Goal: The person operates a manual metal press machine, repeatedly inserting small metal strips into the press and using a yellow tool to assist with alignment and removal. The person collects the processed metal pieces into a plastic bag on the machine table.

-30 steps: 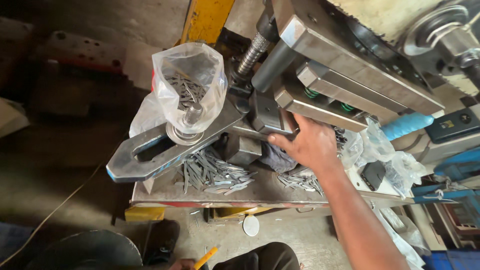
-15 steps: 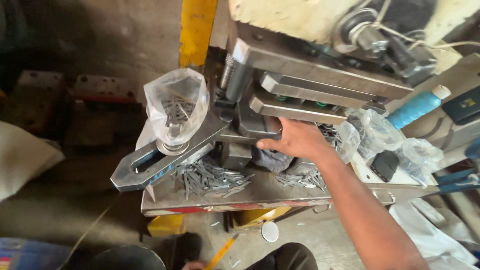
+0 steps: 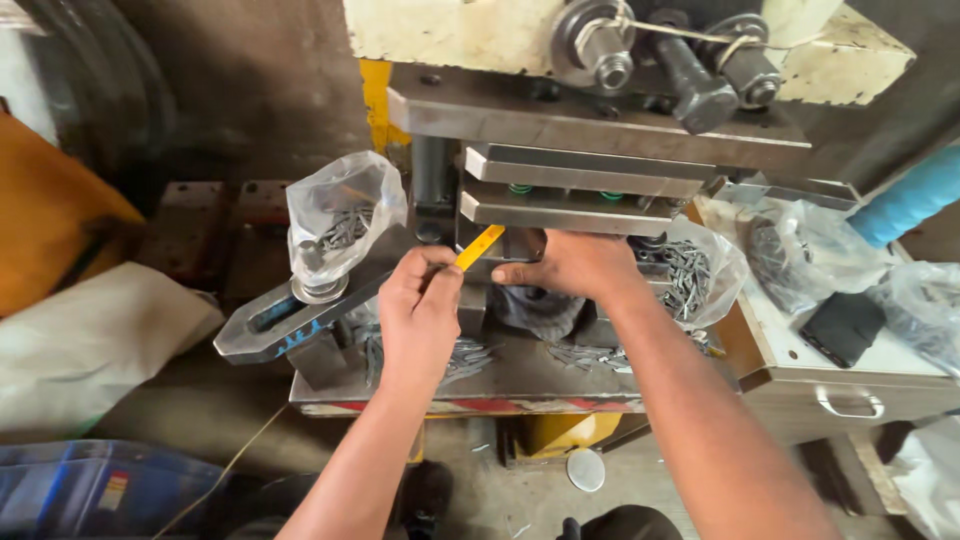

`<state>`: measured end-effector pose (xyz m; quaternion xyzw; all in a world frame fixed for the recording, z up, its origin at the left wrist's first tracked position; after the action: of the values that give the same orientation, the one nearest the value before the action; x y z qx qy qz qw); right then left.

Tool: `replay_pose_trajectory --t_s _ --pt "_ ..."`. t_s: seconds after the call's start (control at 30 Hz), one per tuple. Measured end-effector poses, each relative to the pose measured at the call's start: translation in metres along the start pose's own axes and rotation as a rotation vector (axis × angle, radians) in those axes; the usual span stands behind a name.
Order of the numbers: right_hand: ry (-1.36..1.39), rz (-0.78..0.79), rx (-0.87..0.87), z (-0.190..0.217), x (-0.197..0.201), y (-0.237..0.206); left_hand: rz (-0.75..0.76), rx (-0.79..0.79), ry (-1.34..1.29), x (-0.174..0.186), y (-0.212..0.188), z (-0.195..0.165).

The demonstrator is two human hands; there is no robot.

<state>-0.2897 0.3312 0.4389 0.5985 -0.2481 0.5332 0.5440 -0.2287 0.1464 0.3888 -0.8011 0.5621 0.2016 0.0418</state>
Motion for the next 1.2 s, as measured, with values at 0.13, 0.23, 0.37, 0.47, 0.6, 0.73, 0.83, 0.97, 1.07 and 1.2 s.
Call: replay_pose_trajectory --t_s 0.13,0.23,0.37,0.47,0.6,0.73,0.83,0.97,1.07,1.2 --pt "-0.029 -0.018 0.026 -0.007 -0.001 -0.001 -0.022 0.107 -0.011 -0.010 0.008 0.025" --pt "-0.033 -0.001 0.000 -0.014 -0.001 -0.002 -0.008 0.129 -0.068 -0.014 0.012 0.039" --pt "0.004 0.041 -0.046 -0.019 0.001 -0.002 0.024 0.145 -0.104 -0.015 0.016 0.045" --pt "-0.006 0.056 -0.064 -0.018 0.002 -0.002 0.038 0.118 -0.111 -0.016 0.018 0.045" --pt "-0.026 0.093 -0.114 -0.019 0.001 -0.002 0.089 0.073 -0.107 -0.023 0.018 0.039" --pt "-0.004 0.044 -0.034 -0.014 0.004 0.000 0.015 0.028 0.027 -0.018 0.011 0.024" --pt "-0.010 0.045 -0.028 -0.013 0.003 0.001 -0.065 0.042 -0.049 0.005 -0.012 0.021" --pt "0.039 0.090 -0.079 -0.015 -0.004 0.001 -0.101 -0.051 0.019 0.070 -0.074 0.059" --pt "0.072 0.055 -0.056 -0.016 -0.010 0.003 -0.032 0.129 0.014 0.132 -0.126 0.134" --pt "0.139 0.085 -0.050 -0.015 -0.019 0.004 0.238 0.037 0.062 0.192 -0.173 0.217"
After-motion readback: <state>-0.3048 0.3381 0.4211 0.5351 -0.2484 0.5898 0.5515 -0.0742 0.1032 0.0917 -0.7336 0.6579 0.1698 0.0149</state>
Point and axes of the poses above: each hand's wrist, its own y-axis towards the middle knuckle, its own x-axis out of the back of the hand, z = x × y, the point moved 4 cm from there along y, towards the middle knuckle, and after that the axes turned 12 degrees about -z, right-handed, at the moved point
